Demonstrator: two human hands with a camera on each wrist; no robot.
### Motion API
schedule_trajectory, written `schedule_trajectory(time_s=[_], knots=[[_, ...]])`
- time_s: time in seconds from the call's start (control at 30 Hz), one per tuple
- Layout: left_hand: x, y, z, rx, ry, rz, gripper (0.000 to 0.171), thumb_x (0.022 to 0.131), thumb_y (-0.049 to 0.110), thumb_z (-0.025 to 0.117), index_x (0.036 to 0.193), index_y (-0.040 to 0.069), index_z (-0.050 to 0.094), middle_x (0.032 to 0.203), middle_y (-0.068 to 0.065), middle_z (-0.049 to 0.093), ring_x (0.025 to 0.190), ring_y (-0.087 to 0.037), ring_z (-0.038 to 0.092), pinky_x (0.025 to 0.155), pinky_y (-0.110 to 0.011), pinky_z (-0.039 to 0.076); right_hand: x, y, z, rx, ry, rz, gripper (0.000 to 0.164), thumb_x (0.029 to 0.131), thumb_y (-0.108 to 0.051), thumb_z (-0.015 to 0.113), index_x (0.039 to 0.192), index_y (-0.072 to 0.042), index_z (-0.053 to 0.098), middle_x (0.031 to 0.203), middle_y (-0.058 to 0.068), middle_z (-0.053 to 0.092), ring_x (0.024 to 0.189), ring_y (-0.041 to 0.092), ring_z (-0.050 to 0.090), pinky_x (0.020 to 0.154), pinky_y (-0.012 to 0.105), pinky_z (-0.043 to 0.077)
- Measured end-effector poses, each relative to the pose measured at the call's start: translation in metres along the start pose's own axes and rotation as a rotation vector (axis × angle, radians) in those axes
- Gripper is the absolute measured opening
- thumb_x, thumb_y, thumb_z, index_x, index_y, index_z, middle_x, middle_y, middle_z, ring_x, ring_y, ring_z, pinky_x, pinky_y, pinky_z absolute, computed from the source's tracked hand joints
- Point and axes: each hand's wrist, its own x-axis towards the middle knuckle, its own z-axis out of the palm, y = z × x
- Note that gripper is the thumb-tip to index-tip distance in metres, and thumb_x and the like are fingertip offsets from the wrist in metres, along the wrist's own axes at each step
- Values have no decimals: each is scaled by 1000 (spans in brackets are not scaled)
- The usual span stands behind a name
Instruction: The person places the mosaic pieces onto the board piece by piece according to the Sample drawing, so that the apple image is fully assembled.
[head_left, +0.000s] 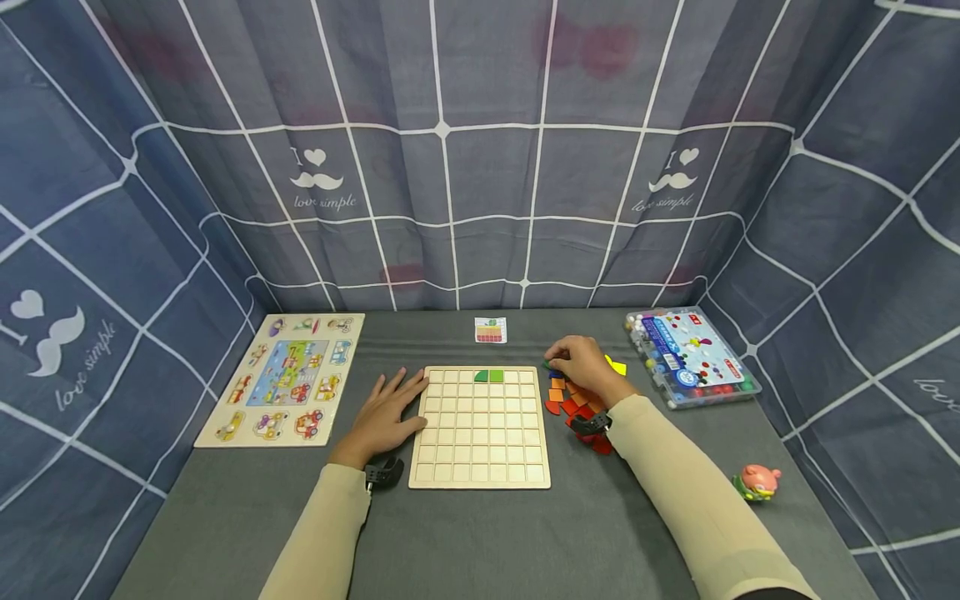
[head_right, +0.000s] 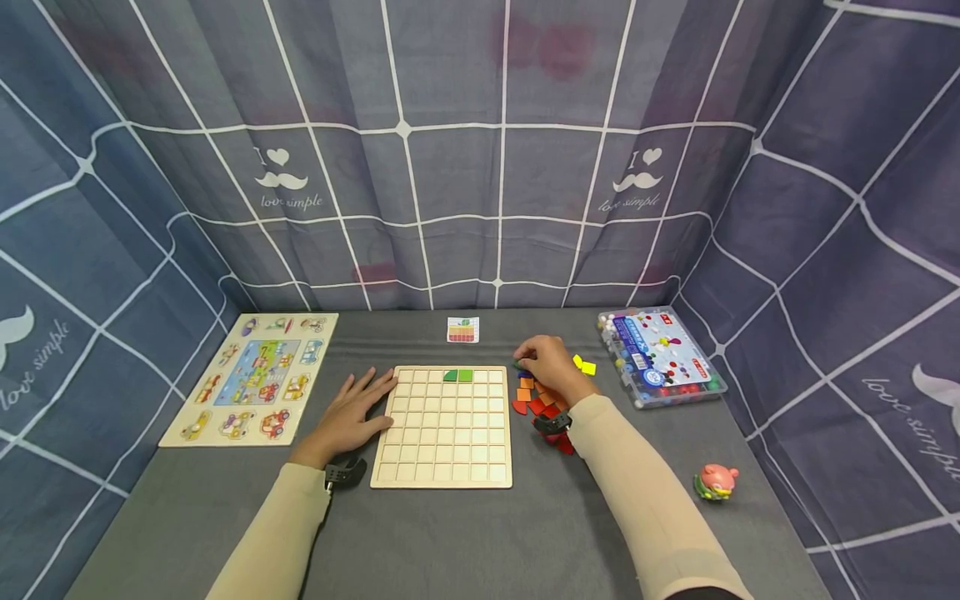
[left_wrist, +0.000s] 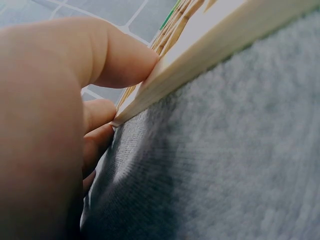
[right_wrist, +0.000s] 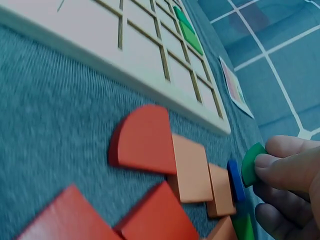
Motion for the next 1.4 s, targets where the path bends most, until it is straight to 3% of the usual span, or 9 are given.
schedule_trajectory(time_s=[0.77, 1.4], knots=[[0, 1, -1, 3, -1, 7, 76, 96, 35, 68, 164, 15, 42, 170, -2, 32, 158, -34, 19, 127, -56, -1, 4, -16, 16, 29, 30, -23, 9, 95, -8, 79, 103, -11, 83, 101, 1, 73, 86, 19, 65, 78, 40, 57], [0, -2, 2, 1, 3, 4, 75, 97, 35, 67, 164, 15, 42, 170, -2, 31, 158, -33, 17, 127, -54, -1, 2, -38, 20, 48, -123, -92, 14, 98, -9, 76, 111, -10, 82, 102, 1, 75, 80, 13, 67, 81, 37, 59]])
